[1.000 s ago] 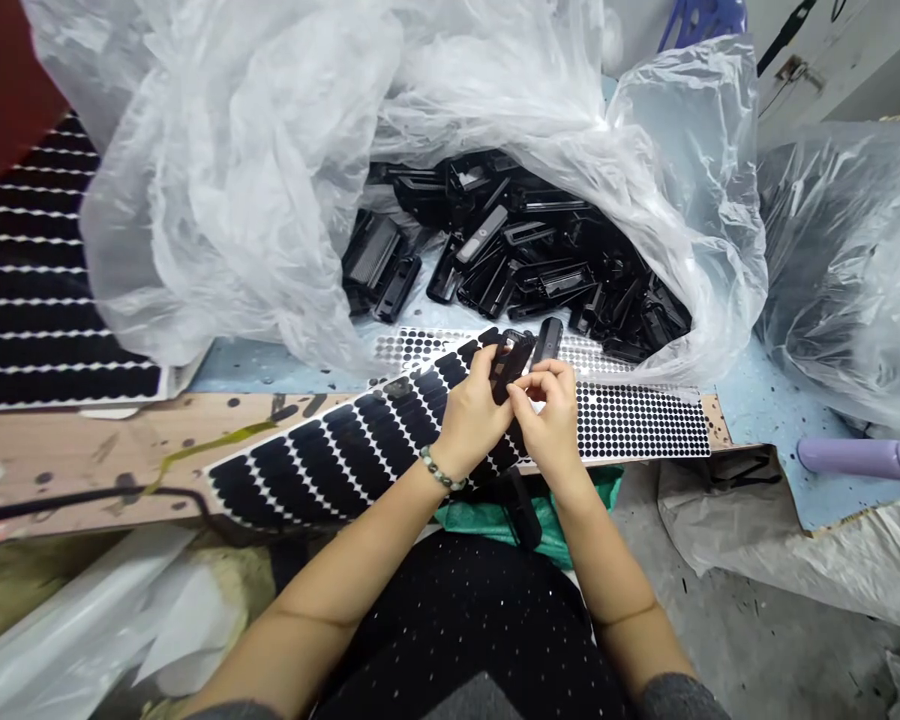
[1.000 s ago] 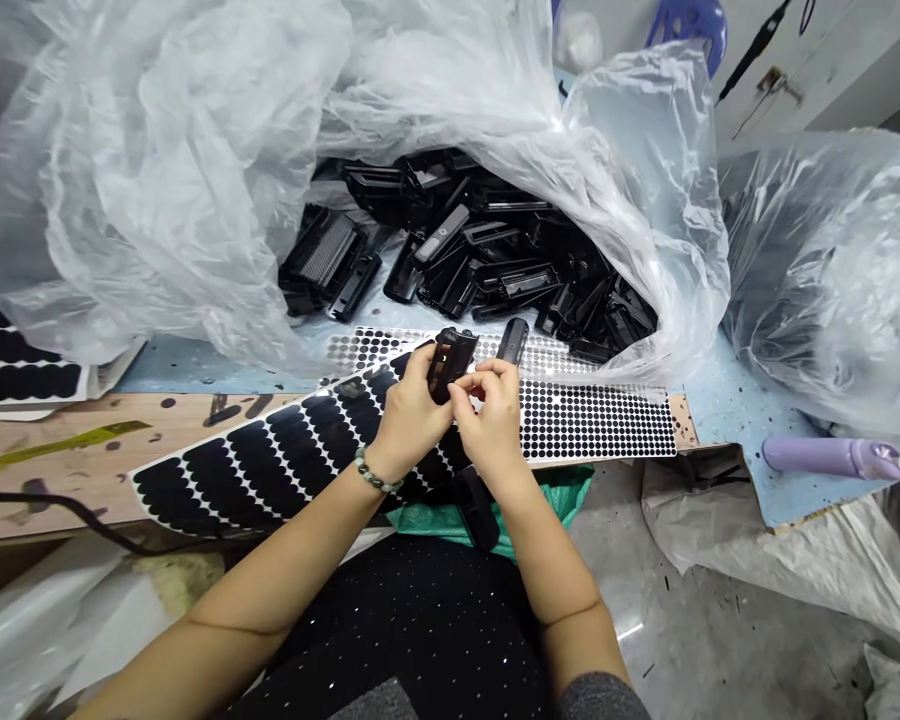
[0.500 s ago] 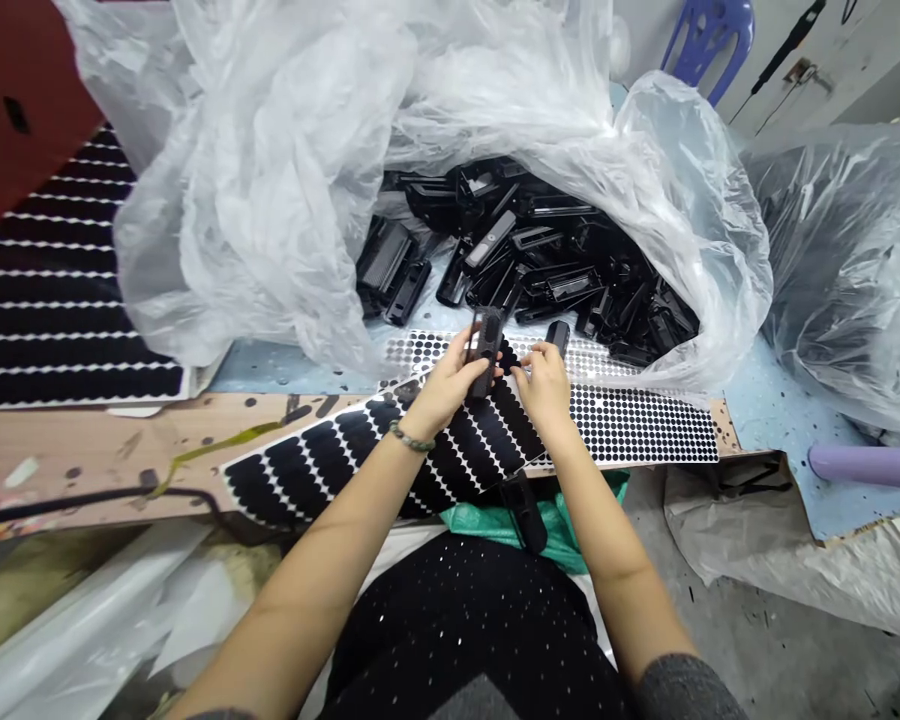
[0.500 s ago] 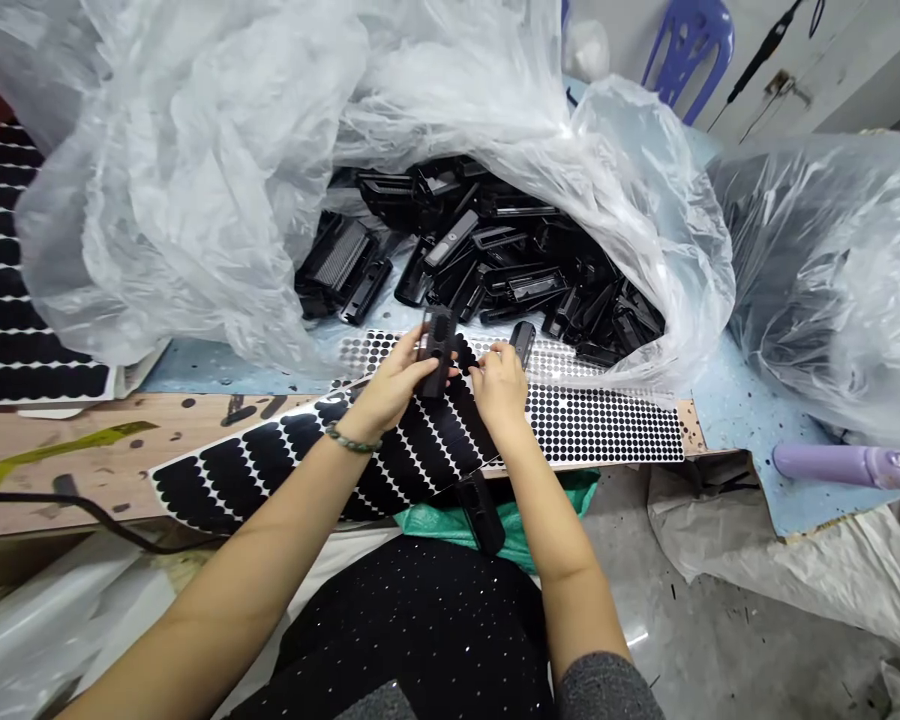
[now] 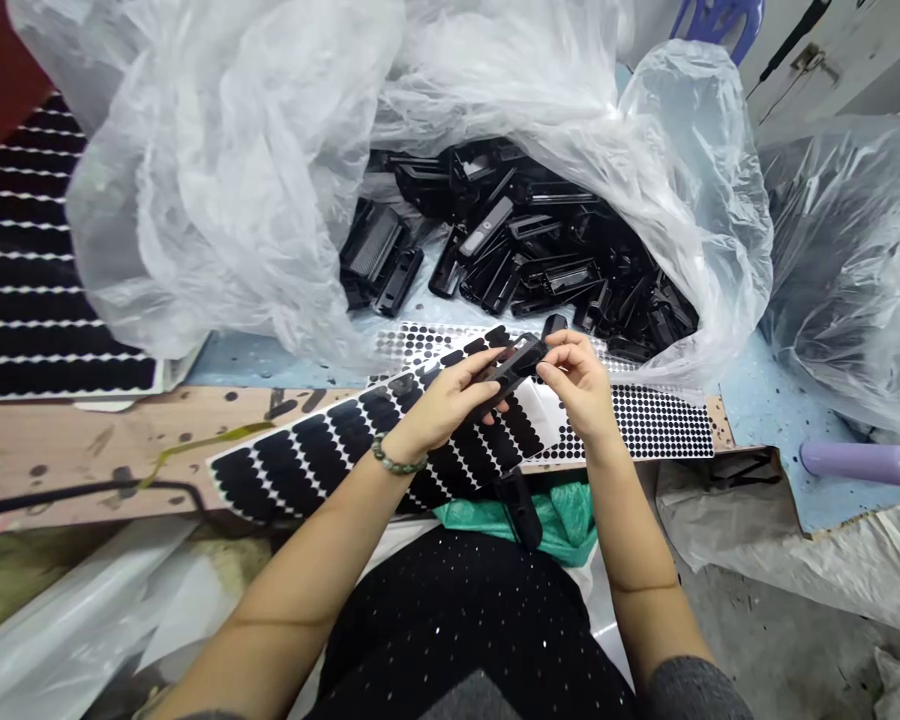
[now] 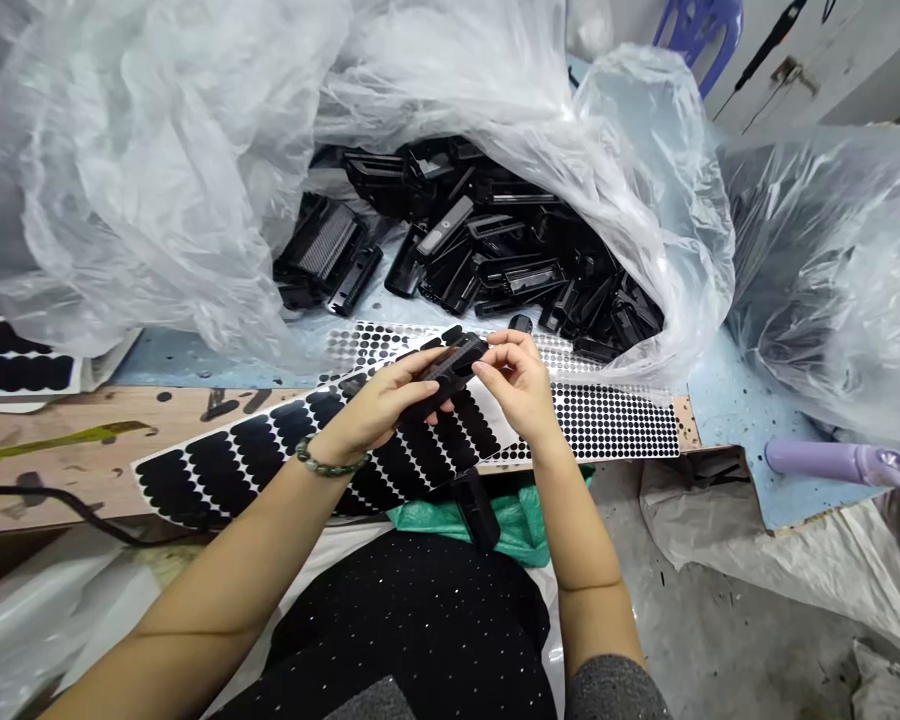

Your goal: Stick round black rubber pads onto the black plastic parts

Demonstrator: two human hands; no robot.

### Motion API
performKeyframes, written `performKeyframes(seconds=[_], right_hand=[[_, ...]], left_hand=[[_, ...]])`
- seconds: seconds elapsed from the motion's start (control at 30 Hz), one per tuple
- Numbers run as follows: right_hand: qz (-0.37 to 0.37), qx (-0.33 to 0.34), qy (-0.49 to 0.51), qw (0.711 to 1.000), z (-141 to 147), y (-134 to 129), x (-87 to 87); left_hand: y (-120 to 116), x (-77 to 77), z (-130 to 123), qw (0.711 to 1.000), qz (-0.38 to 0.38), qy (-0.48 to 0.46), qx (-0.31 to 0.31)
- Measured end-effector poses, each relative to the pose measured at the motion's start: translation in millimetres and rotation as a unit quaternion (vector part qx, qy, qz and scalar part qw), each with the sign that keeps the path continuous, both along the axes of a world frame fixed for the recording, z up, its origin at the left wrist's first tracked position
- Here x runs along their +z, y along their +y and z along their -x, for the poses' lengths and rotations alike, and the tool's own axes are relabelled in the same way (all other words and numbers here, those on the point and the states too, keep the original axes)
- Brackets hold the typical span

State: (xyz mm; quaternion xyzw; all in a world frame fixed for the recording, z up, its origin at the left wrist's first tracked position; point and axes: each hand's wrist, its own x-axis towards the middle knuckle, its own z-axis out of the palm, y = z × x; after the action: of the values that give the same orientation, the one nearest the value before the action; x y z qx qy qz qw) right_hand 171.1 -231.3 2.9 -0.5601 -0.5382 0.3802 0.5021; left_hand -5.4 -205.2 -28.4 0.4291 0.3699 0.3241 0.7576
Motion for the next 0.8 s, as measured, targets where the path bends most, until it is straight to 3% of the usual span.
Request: performKeyframes(seconds=[0.4, 0.6, 0.7, 0.8], right_hand=[[-0.057, -0.04, -0.091, 0.993, 5, -9, 5.2], [-0.09, -0.106, -0.164, 0.977, 10, -20, 6.5], [-0.077, -0.135, -0.119, 0.981, 12, -24, 3.0], [-0.021, -0.083, -0.029, 0.996, 13, -25, -2.9]], left_hand=[[-10, 16.0, -3, 0.996, -0.066, 0.052, 0.0], [-19, 21.7, -8, 0.995, -0.085, 0.048, 0.008], [-21, 21.4, -9, 0.996, -0.081, 0.041, 0.013], [-24, 18.5, -9, 0.996, -0.08, 0.046, 0.006]])
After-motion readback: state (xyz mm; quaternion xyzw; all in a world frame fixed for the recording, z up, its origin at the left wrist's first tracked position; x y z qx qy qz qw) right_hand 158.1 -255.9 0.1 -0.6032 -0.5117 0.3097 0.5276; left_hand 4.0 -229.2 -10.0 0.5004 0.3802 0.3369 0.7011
